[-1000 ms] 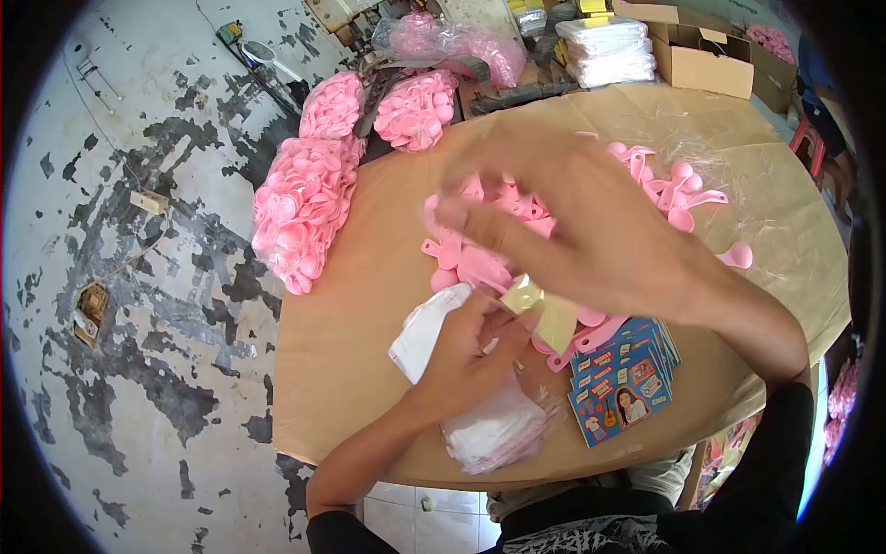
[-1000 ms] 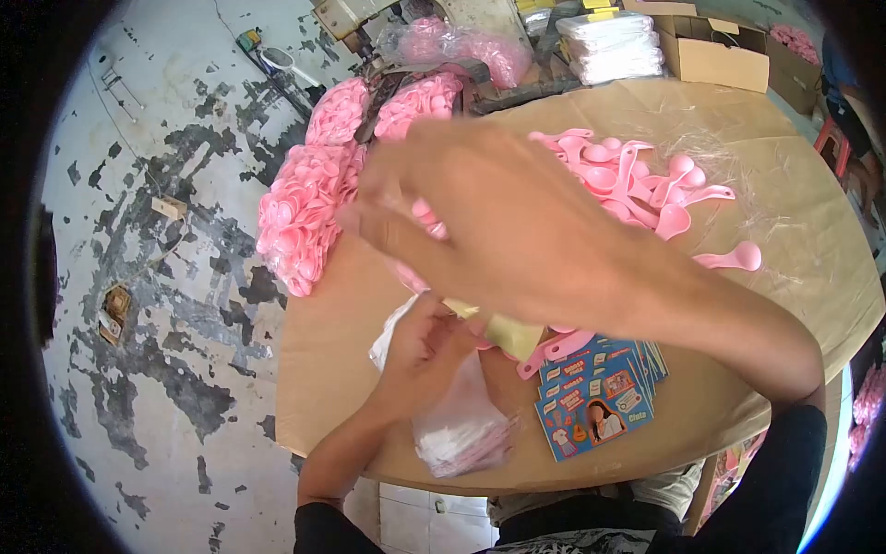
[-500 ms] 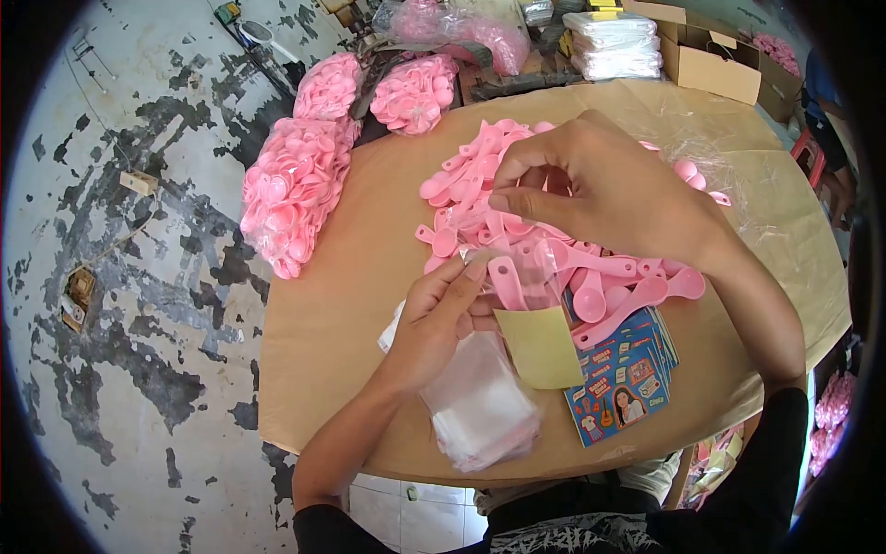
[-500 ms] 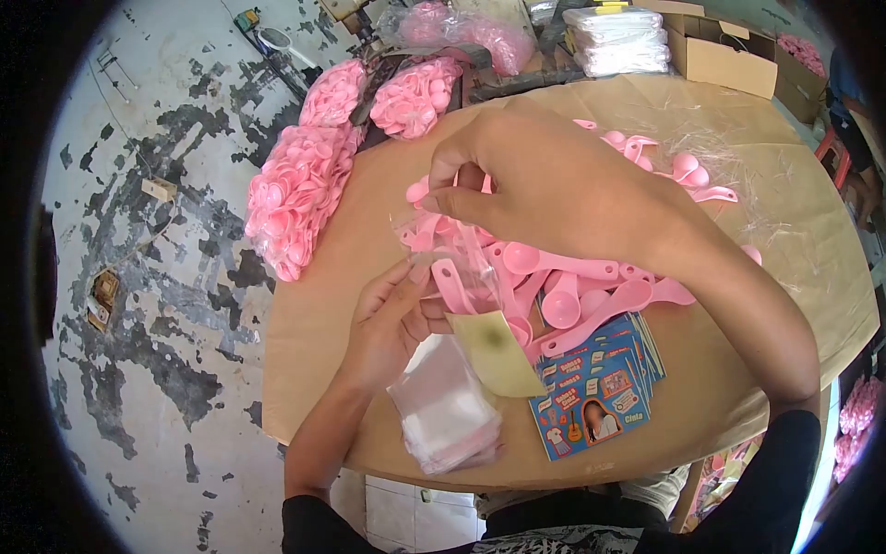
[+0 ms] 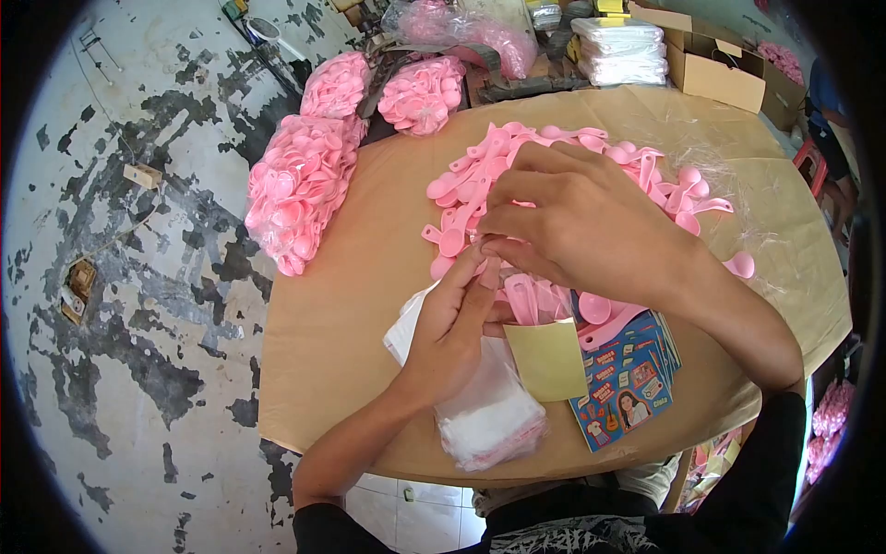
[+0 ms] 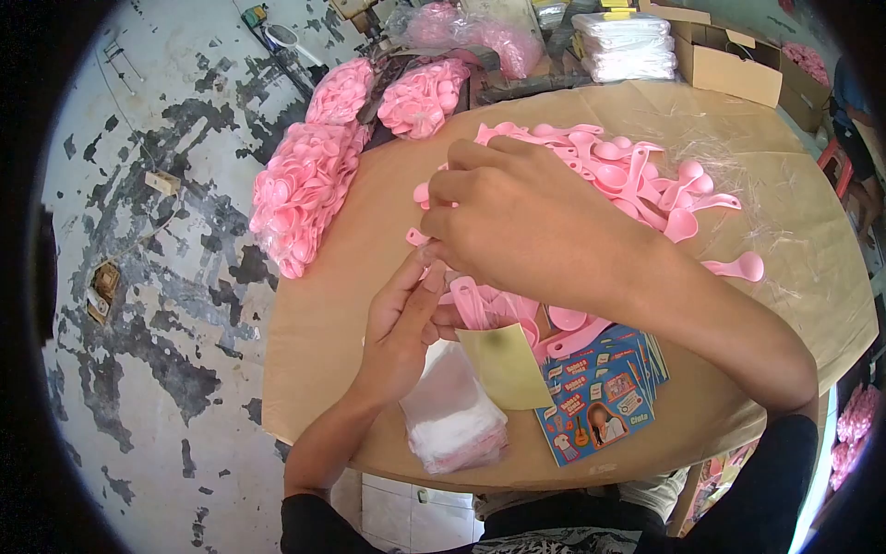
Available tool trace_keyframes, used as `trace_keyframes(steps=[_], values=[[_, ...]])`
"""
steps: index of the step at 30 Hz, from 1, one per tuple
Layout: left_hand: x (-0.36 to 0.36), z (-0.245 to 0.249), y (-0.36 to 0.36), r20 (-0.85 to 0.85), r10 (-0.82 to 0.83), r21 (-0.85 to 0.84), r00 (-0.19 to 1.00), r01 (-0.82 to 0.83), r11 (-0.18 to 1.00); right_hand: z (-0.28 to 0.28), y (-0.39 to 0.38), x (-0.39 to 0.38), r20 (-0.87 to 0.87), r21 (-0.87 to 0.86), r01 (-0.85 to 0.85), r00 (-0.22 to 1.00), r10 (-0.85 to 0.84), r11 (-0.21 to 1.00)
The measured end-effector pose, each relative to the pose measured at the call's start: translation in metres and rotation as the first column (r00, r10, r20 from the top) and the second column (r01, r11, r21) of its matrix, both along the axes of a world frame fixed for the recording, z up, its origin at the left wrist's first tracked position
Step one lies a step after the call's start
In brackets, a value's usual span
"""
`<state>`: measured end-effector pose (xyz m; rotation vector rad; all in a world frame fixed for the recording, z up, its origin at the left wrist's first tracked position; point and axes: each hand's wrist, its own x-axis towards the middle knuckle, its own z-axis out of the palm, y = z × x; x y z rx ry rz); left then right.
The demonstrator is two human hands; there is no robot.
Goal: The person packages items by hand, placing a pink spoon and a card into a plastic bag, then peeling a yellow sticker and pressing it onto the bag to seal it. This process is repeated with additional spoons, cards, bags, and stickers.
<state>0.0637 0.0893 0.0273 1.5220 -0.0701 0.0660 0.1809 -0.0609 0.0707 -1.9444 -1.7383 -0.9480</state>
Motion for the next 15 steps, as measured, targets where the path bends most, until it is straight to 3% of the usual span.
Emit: trace_keyframes(steps=[8, 9, 12, 15], values=[[0.002, -0.007, -0.002, -0.047, 0.046, 0.034, 0.998, -0.045, 0.998, -0.005, -0.002, 0.004, 0.023, -0.165, 0.057, 0.998, -0.054, 0.985], [0.002, -0.009, -0.002, -0.060, 0.048, 0.035, 0.997, -0.046, 0.998, -0.005, -0.002, 0.005, 0.010, -0.173, 0.064, 0.998, -0.063, 0.983], [0.001, -0.022, 0.005, 0.042, 0.044, 0.277, 0.998, -0.054, 0.959, -0.005, -0.001, 0.005, -0.044, -0.184, 0.078, 0.995, -0.088, 0.980], [0.005, -0.017, 0.003, 0.073, 0.040, 0.216, 0.997, -0.055, 0.975, 0.007, -0.005, 0.004, -0.159, -0.176, 0.056, 0.984, -0.085, 0.983]])
